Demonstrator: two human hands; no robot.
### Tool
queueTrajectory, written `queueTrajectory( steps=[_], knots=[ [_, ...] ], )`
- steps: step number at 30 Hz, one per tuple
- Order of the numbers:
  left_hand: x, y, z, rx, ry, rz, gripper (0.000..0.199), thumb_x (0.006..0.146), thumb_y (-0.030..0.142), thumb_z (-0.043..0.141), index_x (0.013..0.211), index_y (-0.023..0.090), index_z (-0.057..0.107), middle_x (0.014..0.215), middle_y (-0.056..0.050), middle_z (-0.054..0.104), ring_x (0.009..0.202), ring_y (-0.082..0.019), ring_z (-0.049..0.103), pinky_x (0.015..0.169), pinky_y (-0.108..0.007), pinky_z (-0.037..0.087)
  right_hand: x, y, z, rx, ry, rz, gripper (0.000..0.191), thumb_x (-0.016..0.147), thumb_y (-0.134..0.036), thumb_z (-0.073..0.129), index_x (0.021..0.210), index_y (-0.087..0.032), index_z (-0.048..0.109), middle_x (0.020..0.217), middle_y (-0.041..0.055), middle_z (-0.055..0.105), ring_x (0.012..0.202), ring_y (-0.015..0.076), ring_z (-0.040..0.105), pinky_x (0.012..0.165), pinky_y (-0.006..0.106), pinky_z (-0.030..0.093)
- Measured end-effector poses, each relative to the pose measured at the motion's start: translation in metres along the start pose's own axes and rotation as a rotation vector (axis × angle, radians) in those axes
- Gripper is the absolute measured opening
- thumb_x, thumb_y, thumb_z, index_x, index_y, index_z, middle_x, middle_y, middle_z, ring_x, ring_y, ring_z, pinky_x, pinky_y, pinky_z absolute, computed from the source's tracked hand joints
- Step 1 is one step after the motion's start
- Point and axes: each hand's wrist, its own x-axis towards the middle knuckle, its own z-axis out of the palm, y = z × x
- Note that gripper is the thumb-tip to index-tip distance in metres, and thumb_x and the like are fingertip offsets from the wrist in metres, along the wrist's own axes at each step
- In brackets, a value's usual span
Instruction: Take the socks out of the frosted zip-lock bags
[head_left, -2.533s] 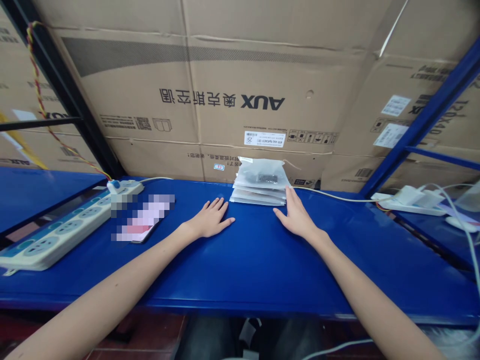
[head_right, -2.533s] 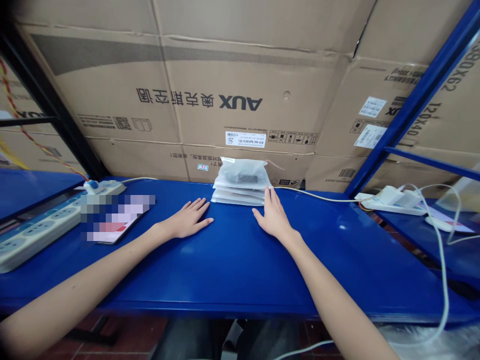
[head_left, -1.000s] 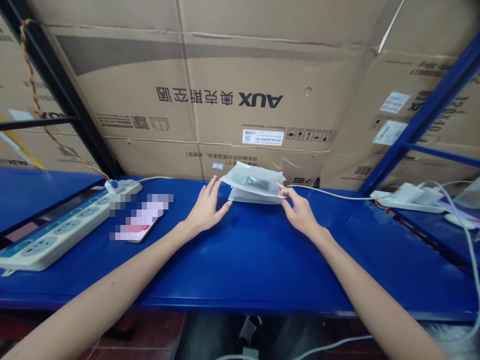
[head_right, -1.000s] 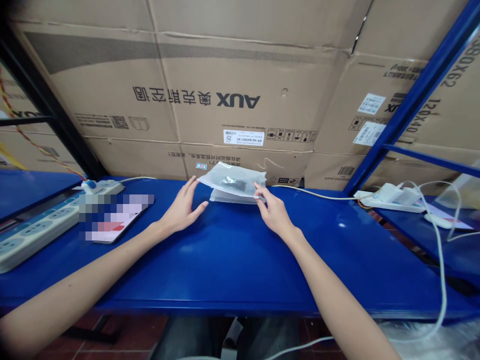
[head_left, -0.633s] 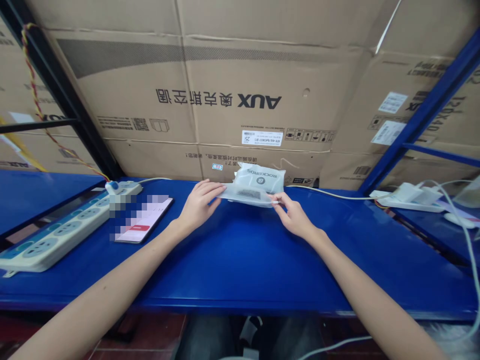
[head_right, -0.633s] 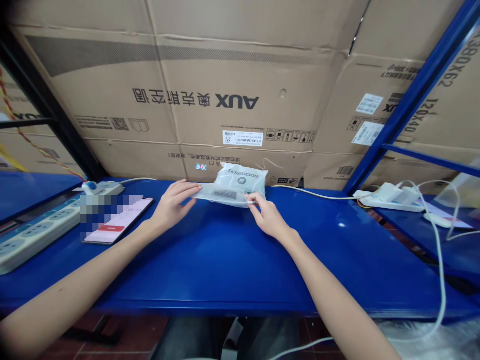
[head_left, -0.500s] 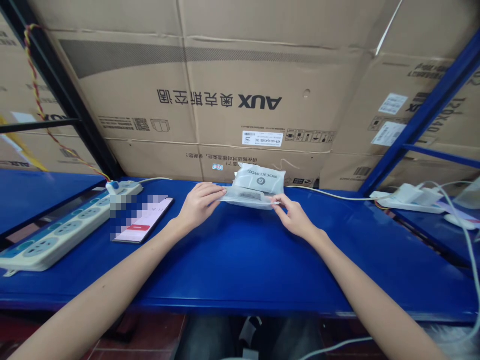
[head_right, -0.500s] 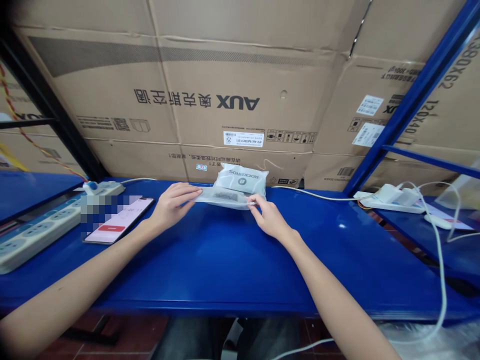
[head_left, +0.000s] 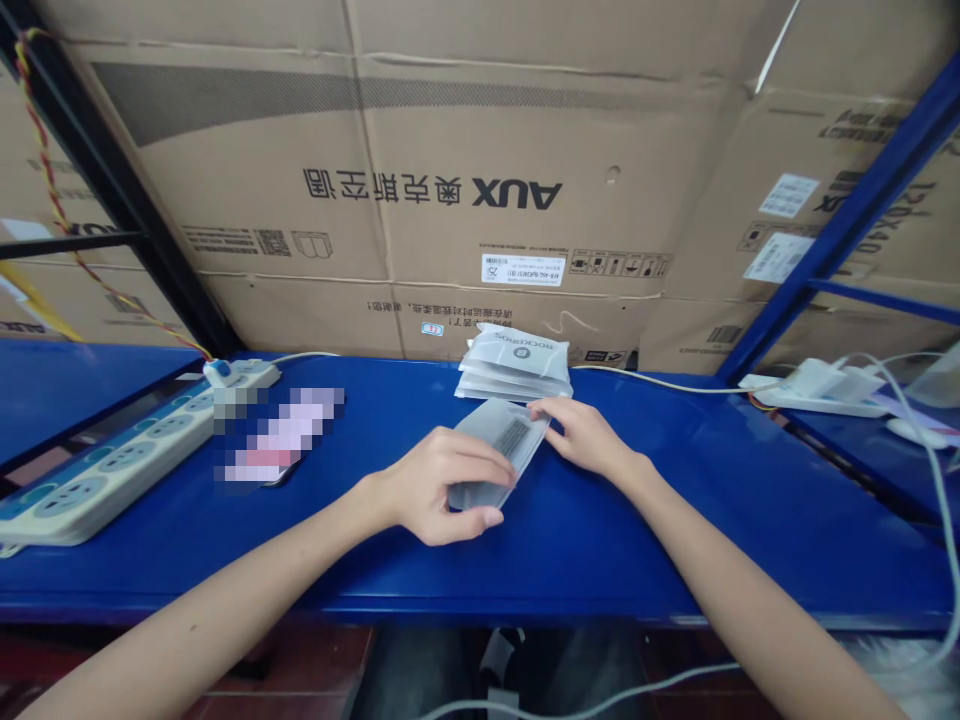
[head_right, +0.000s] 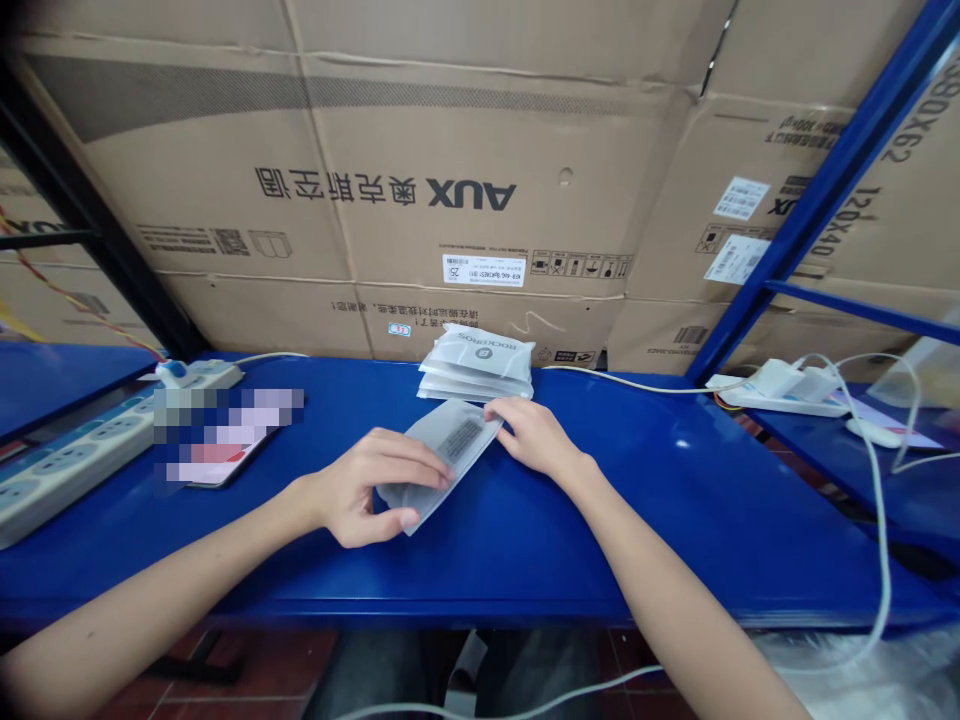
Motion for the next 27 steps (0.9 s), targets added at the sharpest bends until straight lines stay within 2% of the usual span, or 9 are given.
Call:
queueTrajectory(
  steps=[2, 5, 9, 13, 18, 20, 23, 27],
  knots=[
    [0.002, 0.002, -0.001, -0.02, -0.1, -0.112, 0.032, 0.09, 0.035, 0.054, 0.114, 0.018, 0.066, 0.122, -0.01, 0.066, 0.111, -0.023, 0.064, 0.095, -0.036, 0.053, 0.0, -0.002, 0.002, -0.018, 0.001, -0.041, 0.023, 0.085, -0.013, 0.052, 0.102, -0.024, 0.064, 0.109, 0.0068, 0.07, 0.103, 0.0238, 0.065, 0.09, 0.041, 0.051],
    [-0.002, -0.008, -0.001, 0.114, -0.178, -0.257, 0.045, 0.092, 0.039, 0.054, 0.131, 0.018, 0.057, 0.144, -0.012, 0.049, 0.135, -0.028, 0.044, 0.112, -0.046, 0.037, 0.001, -0.006, 0.01, -0.008, 0.04, -0.088, 0.026, 0.087, -0.015, 0.053, 0.107, -0.024, 0.066, 0.115, 0.0078, 0.069, 0.112, 0.0251, 0.062, 0.097, 0.045, 0.05],
    [-0.009, -0.024, 0.003, 0.176, -0.279, -0.314, 0.053, 0.094, 0.044, 0.052, 0.141, 0.022, 0.047, 0.152, -0.009, 0.038, 0.143, -0.028, 0.03, 0.119, -0.05, 0.022, 0.001, -0.008, 0.022, -0.014, 0.073, -0.095, 0.026, 0.088, -0.017, 0.054, 0.108, -0.023, 0.068, 0.126, 0.0105, 0.065, 0.124, 0.0277, 0.055, 0.103, 0.052, 0.045],
    [-0.01, -0.027, 0.01, 0.235, -0.332, -0.388, 0.047, 0.098, 0.045, 0.043, 0.141, 0.025, 0.047, 0.153, -0.007, 0.036, 0.145, -0.027, 0.024, 0.12, -0.053, 0.013, 0.001, -0.005, 0.019, -0.049, 0.015, -0.073, 0.029, 0.085, -0.017, 0.057, 0.111, -0.021, 0.067, 0.135, 0.0138, 0.057, 0.126, 0.0285, 0.053, 0.102, 0.051, 0.046],
    [-0.009, -0.024, 0.014, 0.261, -0.347, -0.522, 0.055, 0.098, 0.053, 0.038, 0.146, 0.026, 0.039, 0.156, -0.008, 0.03, 0.146, -0.03, 0.022, 0.117, -0.059, 0.013, 0.001, -0.003, 0.01, -0.073, 0.009, -0.042, 0.032, 0.085, -0.017, 0.055, 0.114, -0.021, 0.065, 0.118, 0.0104, 0.068, 0.116, 0.0268, 0.06, 0.1, 0.049, 0.048],
    [-0.01, -0.023, 0.016, 0.257, -0.361, -0.574, 0.061, 0.098, 0.057, 0.036, 0.149, 0.025, 0.032, 0.157, -0.009, 0.026, 0.146, -0.032, 0.019, 0.115, -0.061, 0.015, 0.002, -0.005, 0.01, -0.114, 0.047, 0.014, 0.031, 0.086, -0.018, 0.053, 0.115, -0.02, 0.065, 0.119, 0.0112, 0.067, 0.115, 0.0271, 0.06, 0.098, 0.048, 0.049],
    [-0.012, -0.021, 0.018, 0.253, -0.359, -0.601, 0.062, 0.098, 0.058, 0.035, 0.151, 0.026, 0.029, 0.157, -0.008, 0.025, 0.146, -0.032, 0.019, 0.113, -0.06, 0.024, 0.002, -0.007, 0.013, -0.156, 0.121, 0.111, 0.029, 0.088, -0.023, 0.052, 0.115, -0.02, 0.065, 0.123, 0.0113, 0.066, 0.114, 0.0275, 0.062, 0.096, 0.045, 0.051],
    [-0.011, -0.016, 0.02, 0.271, -0.348, -0.607, 0.065, 0.097, 0.06, 0.035, 0.151, 0.026, 0.028, 0.157, -0.01, 0.025, 0.146, -0.033, 0.02, 0.11, -0.058, 0.031, 0.003, -0.006, 0.018, -0.097, 0.125, 0.278, 0.025, 0.088, -0.027, 0.055, 0.11, -0.024, 0.067, 0.097, 0.0063, 0.076, 0.088, 0.0257, 0.072, 0.078, 0.039, 0.057]
  ],
)
